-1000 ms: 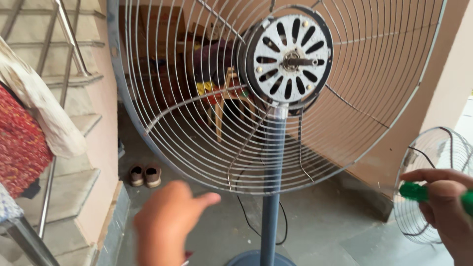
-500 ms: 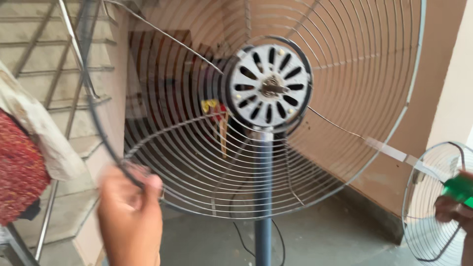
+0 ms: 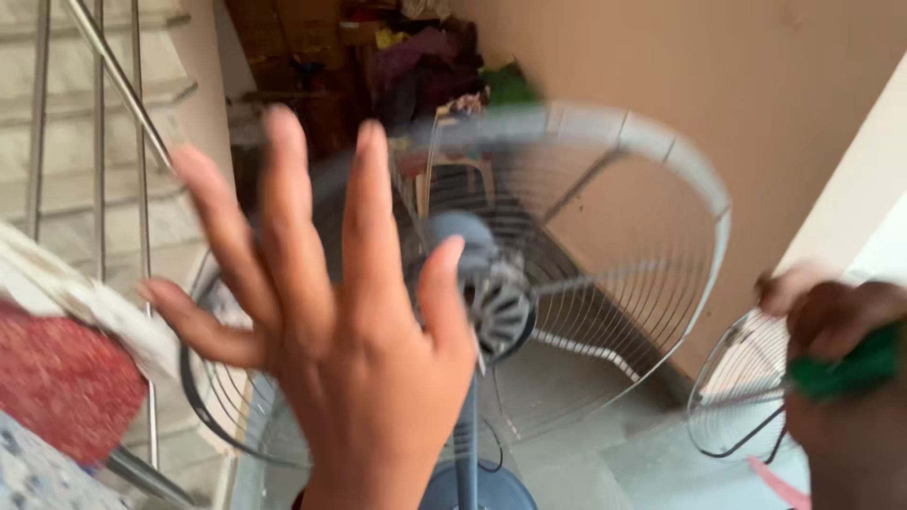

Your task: The person uses a green-handled screwdriver to remove the central nut and washers from the motor shaft of a standing electric fan. They place the removed parts on a nearby wooden stool and continue unscrewing components from the fan's central hub.

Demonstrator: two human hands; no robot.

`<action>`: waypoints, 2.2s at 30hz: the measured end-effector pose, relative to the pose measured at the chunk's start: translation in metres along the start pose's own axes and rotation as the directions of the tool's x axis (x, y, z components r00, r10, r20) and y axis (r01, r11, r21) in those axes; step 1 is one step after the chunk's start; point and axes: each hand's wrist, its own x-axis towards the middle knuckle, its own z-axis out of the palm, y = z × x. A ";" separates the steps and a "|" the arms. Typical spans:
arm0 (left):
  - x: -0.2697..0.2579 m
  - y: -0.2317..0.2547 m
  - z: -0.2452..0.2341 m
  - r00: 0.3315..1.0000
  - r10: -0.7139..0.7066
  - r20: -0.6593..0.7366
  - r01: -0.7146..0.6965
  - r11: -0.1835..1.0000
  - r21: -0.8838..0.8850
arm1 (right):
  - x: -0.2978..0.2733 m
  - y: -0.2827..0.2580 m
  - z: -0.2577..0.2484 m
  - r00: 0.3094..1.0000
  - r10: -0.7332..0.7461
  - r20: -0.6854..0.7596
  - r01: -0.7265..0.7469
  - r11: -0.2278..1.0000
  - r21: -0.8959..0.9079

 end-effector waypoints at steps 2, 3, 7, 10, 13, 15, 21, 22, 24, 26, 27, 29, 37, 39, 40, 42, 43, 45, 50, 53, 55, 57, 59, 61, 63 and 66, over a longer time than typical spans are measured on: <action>0.023 -0.007 -0.005 0.998 -0.049 0.028 0.049 0.999 0.007 | 0.003 -0.021 0.016 1.000 -0.015 0.013 0.013 0.995 0.095; 0.032 -0.015 -0.007 0.997 -0.049 0.066 0.049 0.999 0.001 | 0.008 -0.029 0.022 1.000 0.005 0.009 -0.006 0.989 0.147; 0.047 -0.054 -0.002 0.964 -0.040 0.261 0.069 0.992 -0.103 | 0.026 -0.067 0.049 0.982 0.187 0.028 -0.183 0.899 0.399; 0.044 -0.079 0.009 0.919 -0.019 0.394 0.122 0.964 -0.237 | 0.052 -0.101 0.081 0.944 0.327 0.043 -0.316 0.857 0.408; 0.023 -0.088 0.021 0.816 -0.174 0.551 0.431 0.818 -0.380 | 0.086 -0.130 0.123 0.915 0.379 0.136 -0.401 0.825 0.397; 0.006 -0.096 0.035 0.819 -0.158 0.552 0.425 0.813 -0.397 | 0.102 -0.145 0.149 0.890 0.442 0.116 -0.450 0.801 0.395; -0.030 -0.124 0.072 0.708 0.173 0.685 0.239 0.853 -0.464 | 0.133 -0.182 0.207 0.860 0.501 -0.098 -0.435 0.821 0.370; -0.034 -0.124 0.077 0.674 0.231 0.702 0.203 0.856 -0.476 | 0.133 -0.183 0.214 0.844 0.493 -0.211 -0.420 0.853 0.311; -0.042 -0.122 0.080 0.630 0.283 0.723 0.183 0.851 -0.492 | 0.135 -0.177 0.229 0.800 0.466 -0.379 -0.420 0.885 0.202; -0.046 -0.121 0.077 0.621 0.274 0.735 0.210 0.844 -0.493 | 0.140 -0.158 0.251 0.762 0.431 -0.483 -0.437 0.893 0.108; -0.046 -0.122 0.076 0.615 0.349 0.707 0.188 0.806 -0.562 | 0.139 -0.148 0.262 0.784 0.398 -0.476 -0.437 0.899 0.031; -0.044 -0.125 0.075 0.596 0.498 0.630 0.136 0.710 -0.691 | 0.135 -0.129 0.282 0.860 0.283 -0.425 -0.361 0.925 -0.115; -0.029 -0.117 0.060 0.654 0.465 0.597 0.196 0.658 -0.727 | 0.108 -0.096 0.319 0.943 0.187 -0.275 -0.313 0.780 -0.542; -0.006 -0.112 0.048 0.660 0.413 0.628 0.266 0.654 -0.709 | 0.113 -0.097 0.322 0.907 0.215 -0.363 -0.395 0.733 -0.553; 0.006 -0.109 0.038 0.657 0.367 0.659 0.323 0.653 -0.685 | 0.114 -0.099 0.324 0.906 0.220 -0.363 -0.401 0.722 -0.564; 0.035 -0.105 0.021 0.630 0.266 0.730 0.454 0.636 -0.624 | 0.121 -0.100 0.327 0.905 0.225 -0.361 -0.407 0.704 -0.581; 0.050 -0.107 0.013 0.603 0.213 0.769 0.527 0.617 -0.584 | 0.126 -0.100 0.329 0.907 0.259 -0.333 -0.414 0.700 -0.582; 0.073 -0.118 -0.001 0.462 0.156 0.873 0.670 0.583 -0.459 | 0.127 -0.101 0.334 0.898 0.328 -0.293 -0.440 0.681 -0.585; 0.104 -0.144 0.046 0.297 0.028 0.954 0.827 0.492 -0.272 | 0.134 -0.104 0.337 0.827 0.418 -0.376 -0.542 0.416 -0.730; 0.086 -0.154 0.097 0.313 -0.049 0.948 0.847 0.466 -0.256 | 0.134 -0.101 0.337 0.815 0.420 -0.399 -0.565 0.423 -0.708; 0.065 -0.156 0.129 0.203 -0.054 0.978 0.847 0.510 -0.148 | 0.135 -0.101 0.334 0.810 0.421 -0.408 -0.574 0.428 -0.698; 0.042 -0.158 0.157 0.196 0.012 0.981 0.808 0.565 -0.168 | 0.135 -0.098 0.330 0.806 0.422 -0.415 -0.582 0.434 -0.688; 0.022 -0.159 0.172 0.268 0.168 0.949 0.726 0.613 -0.313 | 0.134 -0.095 0.329 0.749 0.459 -0.477 -0.647 0.355 -0.675; 0.008 -0.159 0.171 0.280 0.169 0.945 0.655 0.686 -0.317 | 0.134 -0.096 0.332 0.682 0.502 -0.532 -0.713 0.294 -0.637; 0.002 -0.156 0.171 0.303 0.224 0.926 0.603 0.708 -0.368 | 0.135 -0.096 0.333 0.629 0.541 -0.559 -0.759 0.270 -0.593; 0.000 -0.148 0.159 0.249 0.341 0.906 0.600 0.680 -0.421 | 0.139 -0.101 0.334 0.606 0.533 -0.590 -0.785 0.285 -0.549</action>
